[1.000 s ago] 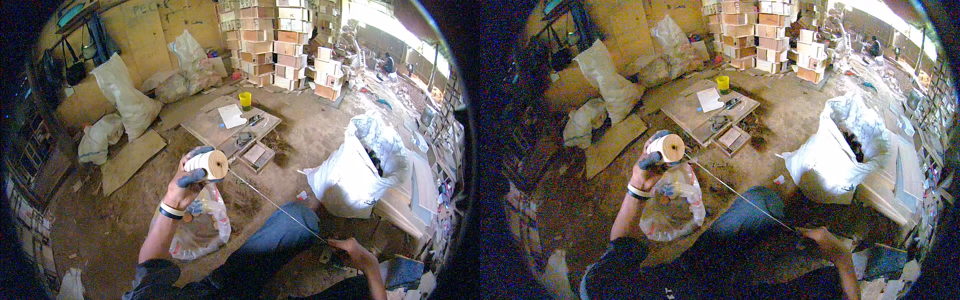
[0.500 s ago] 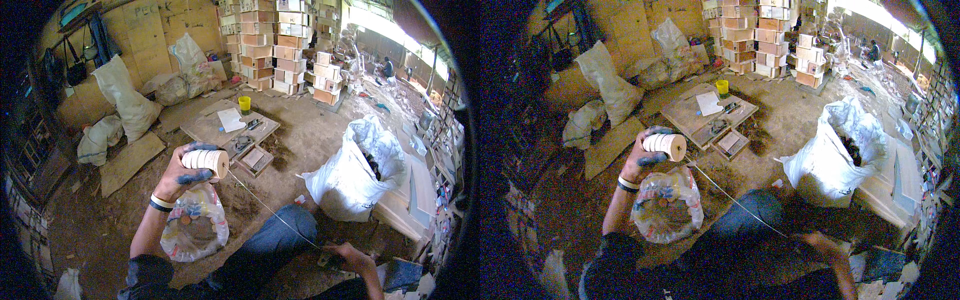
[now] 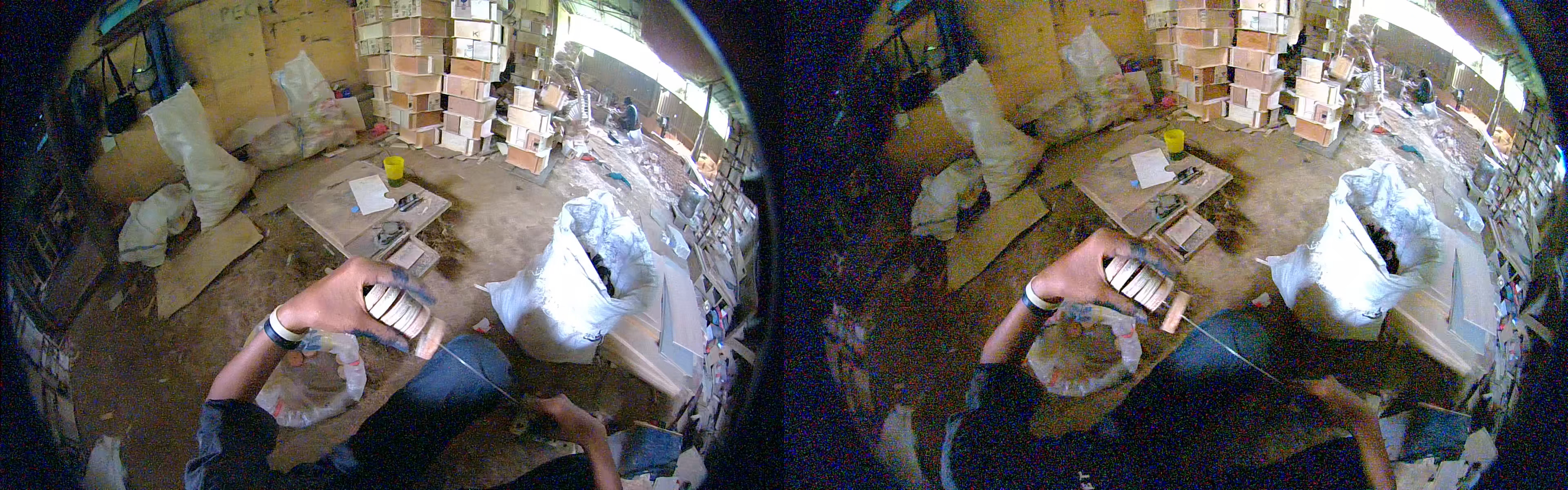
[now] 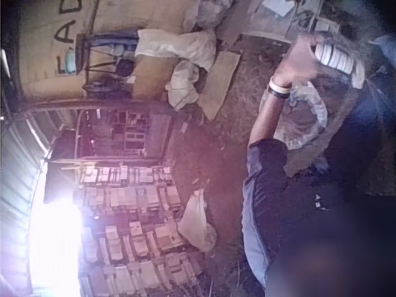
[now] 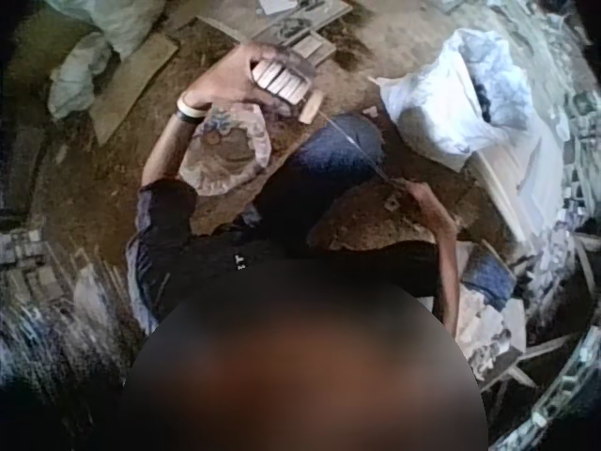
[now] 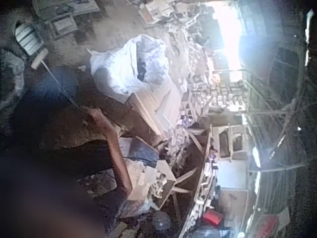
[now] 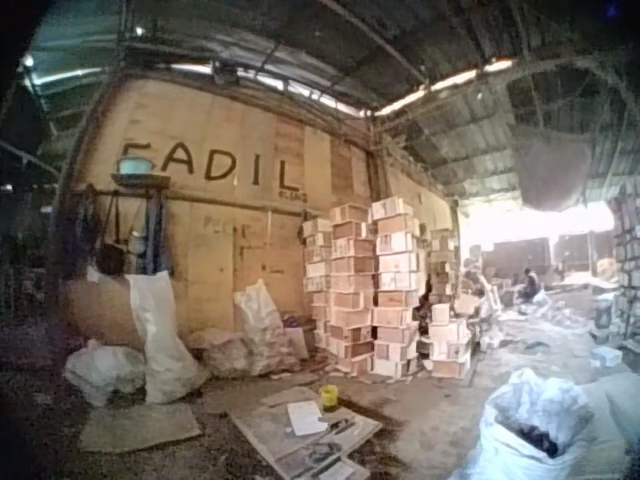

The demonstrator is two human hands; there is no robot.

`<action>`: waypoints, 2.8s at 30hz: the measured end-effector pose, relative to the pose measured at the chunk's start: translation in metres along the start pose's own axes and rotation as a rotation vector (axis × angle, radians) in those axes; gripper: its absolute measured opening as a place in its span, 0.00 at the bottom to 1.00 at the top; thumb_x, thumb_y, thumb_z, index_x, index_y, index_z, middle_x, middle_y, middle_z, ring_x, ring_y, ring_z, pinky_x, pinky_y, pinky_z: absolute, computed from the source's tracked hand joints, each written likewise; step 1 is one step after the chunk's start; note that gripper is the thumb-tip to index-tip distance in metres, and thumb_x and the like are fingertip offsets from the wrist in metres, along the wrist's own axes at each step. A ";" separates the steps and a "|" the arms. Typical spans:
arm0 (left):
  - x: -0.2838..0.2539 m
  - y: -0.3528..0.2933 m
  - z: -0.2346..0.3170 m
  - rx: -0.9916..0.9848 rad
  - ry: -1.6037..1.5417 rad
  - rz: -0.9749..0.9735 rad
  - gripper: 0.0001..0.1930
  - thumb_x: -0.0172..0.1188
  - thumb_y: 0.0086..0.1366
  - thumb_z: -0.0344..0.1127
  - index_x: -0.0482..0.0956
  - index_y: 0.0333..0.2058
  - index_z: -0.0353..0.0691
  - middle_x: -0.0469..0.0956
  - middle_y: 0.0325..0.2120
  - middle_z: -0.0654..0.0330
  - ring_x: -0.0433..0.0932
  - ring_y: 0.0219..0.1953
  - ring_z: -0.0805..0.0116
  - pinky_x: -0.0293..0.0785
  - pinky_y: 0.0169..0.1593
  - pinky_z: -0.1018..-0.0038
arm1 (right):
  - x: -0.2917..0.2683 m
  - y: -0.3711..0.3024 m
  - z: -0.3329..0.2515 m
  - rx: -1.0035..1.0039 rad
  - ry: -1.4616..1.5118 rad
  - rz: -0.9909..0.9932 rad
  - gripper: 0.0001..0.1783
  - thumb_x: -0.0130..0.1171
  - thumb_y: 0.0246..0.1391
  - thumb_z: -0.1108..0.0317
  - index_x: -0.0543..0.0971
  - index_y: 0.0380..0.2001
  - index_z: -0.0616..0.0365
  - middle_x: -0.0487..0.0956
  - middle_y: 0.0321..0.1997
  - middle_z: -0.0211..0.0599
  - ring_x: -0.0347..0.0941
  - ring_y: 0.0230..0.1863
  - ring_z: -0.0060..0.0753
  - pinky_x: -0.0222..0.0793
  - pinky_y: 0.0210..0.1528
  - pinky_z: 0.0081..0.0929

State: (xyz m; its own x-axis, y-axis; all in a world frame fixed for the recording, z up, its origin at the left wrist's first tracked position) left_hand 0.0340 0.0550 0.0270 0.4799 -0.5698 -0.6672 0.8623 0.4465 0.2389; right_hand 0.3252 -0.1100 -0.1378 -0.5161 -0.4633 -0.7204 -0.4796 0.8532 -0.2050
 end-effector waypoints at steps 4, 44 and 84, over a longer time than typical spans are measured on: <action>-0.004 0.018 0.012 0.177 -0.425 0.164 0.49 0.77 0.47 0.47 0.61 0.65 0.40 0.68 0.61 0.52 0.68 0.62 0.58 0.60 0.66 0.65 | -0.016 -0.006 0.013 -0.016 0.044 0.120 0.26 0.64 0.46 0.72 0.75 0.52 0.63 0.81 0.46 0.52 0.80 0.46 0.48 0.73 0.48 0.34; 0.018 0.080 0.009 0.169 -0.531 0.406 0.15 0.52 0.71 0.39 0.80 0.49 0.37 0.81 0.43 0.60 0.77 0.47 0.71 0.72 0.53 0.73 | 0.003 -0.012 0.072 -0.117 0.099 0.260 0.46 0.64 0.48 0.41 0.66 0.60 0.65 0.74 0.58 0.50 0.68 0.61 0.51 0.63 0.63 0.40; 0.118 -0.288 -0.453 -1.182 0.680 0.136 0.21 0.62 0.60 0.42 0.78 0.48 0.37 0.78 0.46 0.55 0.74 0.49 0.60 0.71 0.54 0.64 | -0.049 -0.043 0.084 0.331 -0.171 0.634 0.14 0.57 0.62 0.59 0.78 0.39 0.59 0.79 0.41 0.39 0.73 0.47 0.39 0.65 0.54 0.33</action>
State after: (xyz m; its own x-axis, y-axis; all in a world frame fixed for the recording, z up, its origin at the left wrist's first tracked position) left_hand -0.2307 0.1720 -0.4401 0.0796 -0.1798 -0.9805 0.0006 0.9836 -0.1803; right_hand 0.4304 -0.1040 -0.1493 -0.4924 0.1638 -0.8548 0.1272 0.9851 0.1155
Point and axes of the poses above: each hand's wrist, its own y-axis towards the middle knuckle, its own x-axis out of the palm, z = x × y, the point moved 8 cm from there along y, towards the middle knuckle
